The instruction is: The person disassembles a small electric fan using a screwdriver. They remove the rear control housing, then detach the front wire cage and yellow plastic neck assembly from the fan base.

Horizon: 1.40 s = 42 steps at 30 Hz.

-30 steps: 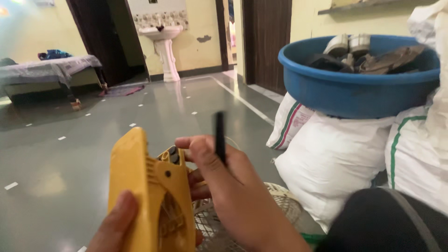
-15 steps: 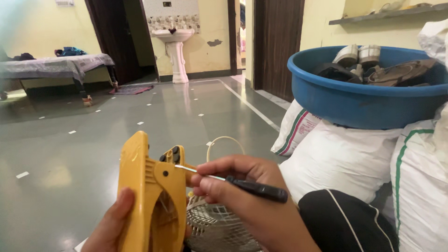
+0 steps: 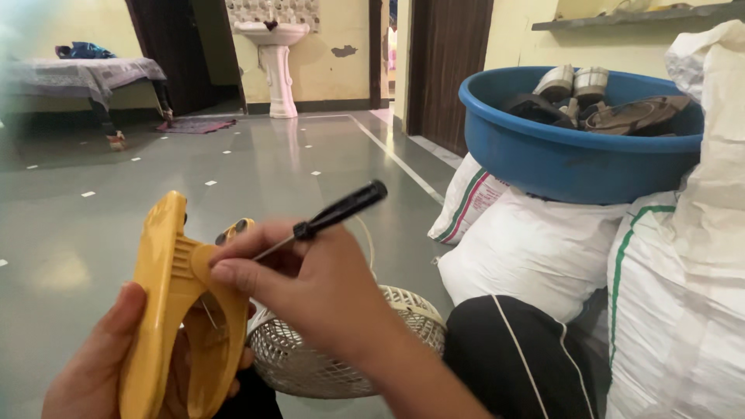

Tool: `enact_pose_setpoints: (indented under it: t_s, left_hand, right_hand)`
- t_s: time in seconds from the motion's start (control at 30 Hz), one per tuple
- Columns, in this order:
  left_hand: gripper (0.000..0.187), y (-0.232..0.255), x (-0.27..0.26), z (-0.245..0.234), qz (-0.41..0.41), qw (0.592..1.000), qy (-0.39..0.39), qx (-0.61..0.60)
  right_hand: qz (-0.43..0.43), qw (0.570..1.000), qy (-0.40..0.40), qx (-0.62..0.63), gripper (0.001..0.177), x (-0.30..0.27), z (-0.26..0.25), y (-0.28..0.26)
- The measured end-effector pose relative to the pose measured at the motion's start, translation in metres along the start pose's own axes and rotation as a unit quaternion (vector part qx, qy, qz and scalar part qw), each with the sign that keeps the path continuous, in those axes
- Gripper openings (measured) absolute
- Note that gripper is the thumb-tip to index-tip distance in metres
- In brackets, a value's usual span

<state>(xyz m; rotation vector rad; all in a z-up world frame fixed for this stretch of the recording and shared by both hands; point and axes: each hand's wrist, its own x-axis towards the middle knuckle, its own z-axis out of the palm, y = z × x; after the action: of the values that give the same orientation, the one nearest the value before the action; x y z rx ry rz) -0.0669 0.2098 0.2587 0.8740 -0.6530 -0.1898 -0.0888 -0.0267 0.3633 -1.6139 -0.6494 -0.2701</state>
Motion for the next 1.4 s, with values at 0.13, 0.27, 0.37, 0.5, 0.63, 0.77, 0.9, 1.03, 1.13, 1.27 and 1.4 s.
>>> enact_pose_setpoints:
  t_s: [0.13,0.27,0.37,0.5,0.63,0.77,0.9,1.03,1.13,1.27,1.4]
  left_hand:
    - [0.066,0.005,-0.002,0.004,-0.022,1.0,-0.002,-0.006]
    - [0.065,0.014,-0.01,-0.009,-0.111,0.985,-0.078,-0.102]
    - [0.063,0.016,-0.018,-0.017,-0.112,0.985,-0.053,-0.118]
    - [0.065,0.012,-0.019,-0.026,-0.091,0.989,0.11,-0.033]
    - [0.066,0.009,-0.016,-0.019,-0.105,0.972,0.21,0.012]
    - [0.055,-0.002,-0.012,0.0,-0.028,0.999,0.0,-0.035]
    - [0.059,-0.002,-0.002,0.016,-0.037,0.999,0.017,-0.027]
    - [0.055,0.003,0.007,0.036,-0.054,0.992,-0.014,-0.109]
    - [0.061,0.007,0.006,0.049,-0.091,0.942,0.324,0.022]
    - [0.055,0.014,0.005,0.06,-0.112,0.924,0.361,0.06]
    - [0.05,0.032,0.016,0.076,-0.164,0.896,0.383,0.152]
  right_hand:
    - [-0.073,0.984,-0.013,0.164,0.012,-0.001,0.004,0.003]
    - [-0.046,0.985,0.076,0.144,0.011,-0.017,0.026,0.011]
    - [0.018,0.983,0.123,0.135,0.011,-0.025,0.039,0.002]
    - [0.071,0.97,0.184,0.141,0.014,-0.026,0.045,0.0]
    - [0.045,0.97,0.183,0.156,0.016,-0.027,0.043,0.006]
    - [0.042,0.969,0.208,0.123,0.014,-0.025,0.041,0.012]
    - [0.037,0.975,0.194,0.101,0.013,-0.024,0.035,0.014]
    - [0.049,0.982,0.155,0.096,0.011,-0.021,0.026,0.015]
    - [0.044,0.981,0.135,0.129,0.013,-0.021,0.024,0.016]
    - [-0.002,0.987,0.14,0.08,0.015,-0.02,0.024,0.019]
    - [-0.036,0.988,0.122,0.092,0.016,-0.019,0.024,0.023]
